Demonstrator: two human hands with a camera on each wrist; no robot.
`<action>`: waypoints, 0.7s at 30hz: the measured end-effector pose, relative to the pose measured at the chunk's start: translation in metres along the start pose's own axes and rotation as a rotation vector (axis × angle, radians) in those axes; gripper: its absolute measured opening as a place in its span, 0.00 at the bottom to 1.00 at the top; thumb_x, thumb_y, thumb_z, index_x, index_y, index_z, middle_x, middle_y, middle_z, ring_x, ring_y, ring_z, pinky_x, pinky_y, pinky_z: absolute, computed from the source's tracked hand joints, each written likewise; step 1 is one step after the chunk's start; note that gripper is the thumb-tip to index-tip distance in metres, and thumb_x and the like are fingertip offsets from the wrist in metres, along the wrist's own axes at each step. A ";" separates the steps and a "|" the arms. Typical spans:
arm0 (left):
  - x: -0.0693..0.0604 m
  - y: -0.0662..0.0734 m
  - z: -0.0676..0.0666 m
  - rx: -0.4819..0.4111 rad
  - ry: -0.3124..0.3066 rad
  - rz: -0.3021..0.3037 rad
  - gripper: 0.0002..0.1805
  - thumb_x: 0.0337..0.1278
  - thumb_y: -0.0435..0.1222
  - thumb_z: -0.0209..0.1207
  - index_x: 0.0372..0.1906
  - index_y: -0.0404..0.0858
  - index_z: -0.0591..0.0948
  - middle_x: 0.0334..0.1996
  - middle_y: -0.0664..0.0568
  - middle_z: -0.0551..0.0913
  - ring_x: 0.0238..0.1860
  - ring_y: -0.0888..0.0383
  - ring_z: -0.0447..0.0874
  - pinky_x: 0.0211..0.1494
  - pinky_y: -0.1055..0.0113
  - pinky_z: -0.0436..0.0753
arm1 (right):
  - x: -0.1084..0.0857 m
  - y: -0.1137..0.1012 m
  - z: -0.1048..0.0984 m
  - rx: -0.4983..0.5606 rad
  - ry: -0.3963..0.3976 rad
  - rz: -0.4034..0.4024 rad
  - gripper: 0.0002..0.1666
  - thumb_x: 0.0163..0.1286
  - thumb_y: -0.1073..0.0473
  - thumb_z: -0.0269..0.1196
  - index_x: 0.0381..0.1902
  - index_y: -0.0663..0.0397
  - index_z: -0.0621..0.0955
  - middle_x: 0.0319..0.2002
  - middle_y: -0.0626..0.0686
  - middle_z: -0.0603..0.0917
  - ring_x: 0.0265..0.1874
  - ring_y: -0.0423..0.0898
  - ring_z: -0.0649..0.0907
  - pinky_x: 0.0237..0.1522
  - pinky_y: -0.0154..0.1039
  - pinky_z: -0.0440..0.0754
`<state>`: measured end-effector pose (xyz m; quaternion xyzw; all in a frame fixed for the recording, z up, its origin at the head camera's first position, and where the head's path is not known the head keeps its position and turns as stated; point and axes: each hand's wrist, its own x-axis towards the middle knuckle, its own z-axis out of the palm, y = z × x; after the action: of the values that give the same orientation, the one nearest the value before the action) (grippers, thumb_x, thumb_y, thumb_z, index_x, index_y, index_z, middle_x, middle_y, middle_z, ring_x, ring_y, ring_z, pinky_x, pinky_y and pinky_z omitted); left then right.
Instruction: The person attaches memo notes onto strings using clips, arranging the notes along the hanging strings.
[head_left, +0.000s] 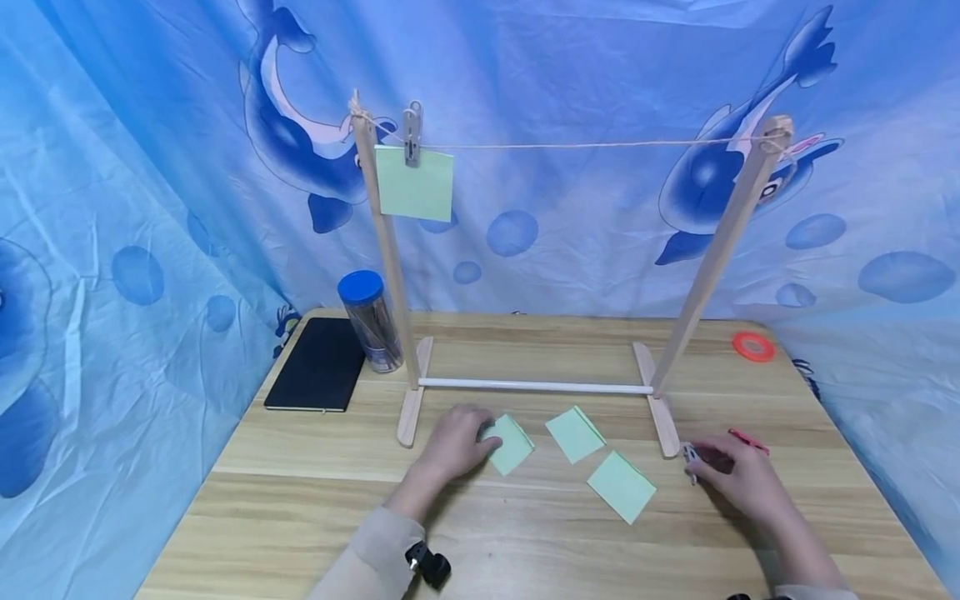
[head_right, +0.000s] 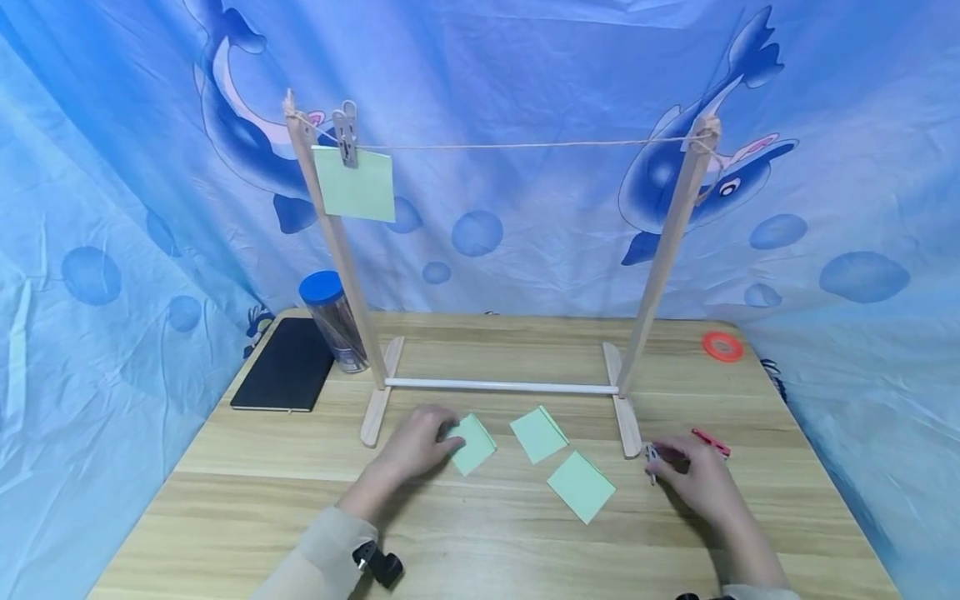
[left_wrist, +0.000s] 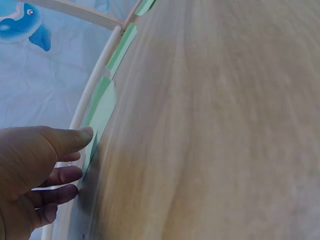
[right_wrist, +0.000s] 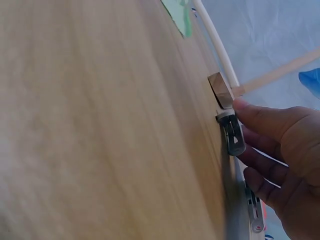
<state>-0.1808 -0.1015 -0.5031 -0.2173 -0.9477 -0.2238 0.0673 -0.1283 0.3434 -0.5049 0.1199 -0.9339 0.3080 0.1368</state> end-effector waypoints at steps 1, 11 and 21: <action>0.001 0.000 0.000 -0.001 0.010 -0.007 0.17 0.55 0.47 0.72 0.43 0.40 0.87 0.35 0.53 0.84 0.37 0.56 0.81 0.43 0.59 0.81 | 0.000 0.001 -0.001 -0.005 -0.001 0.002 0.21 0.53 0.64 0.79 0.46 0.56 0.88 0.37 0.50 0.88 0.35 0.35 0.82 0.37 0.22 0.75; 0.003 -0.002 0.004 -0.119 -0.119 -0.022 0.26 0.61 0.38 0.63 0.65 0.40 0.78 0.51 0.50 0.79 0.49 0.54 0.78 0.54 0.56 0.78 | 0.004 0.001 -0.003 -0.032 -0.045 -0.054 0.19 0.52 0.71 0.77 0.44 0.56 0.88 0.42 0.53 0.89 0.41 0.43 0.85 0.42 0.22 0.76; 0.012 0.003 -0.007 -0.078 -0.225 -0.042 0.30 0.55 0.37 0.62 0.66 0.41 0.78 0.42 0.52 0.77 0.39 0.57 0.73 0.44 0.61 0.75 | -0.003 0.013 -0.014 -0.151 -0.115 -0.007 0.22 0.44 0.59 0.82 0.37 0.59 0.86 0.31 0.49 0.81 0.31 0.44 0.77 0.34 0.42 0.76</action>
<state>-0.1900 -0.0975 -0.4928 -0.2236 -0.9442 -0.2360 -0.0525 -0.1273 0.3628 -0.5018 0.1302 -0.9603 0.2286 0.0925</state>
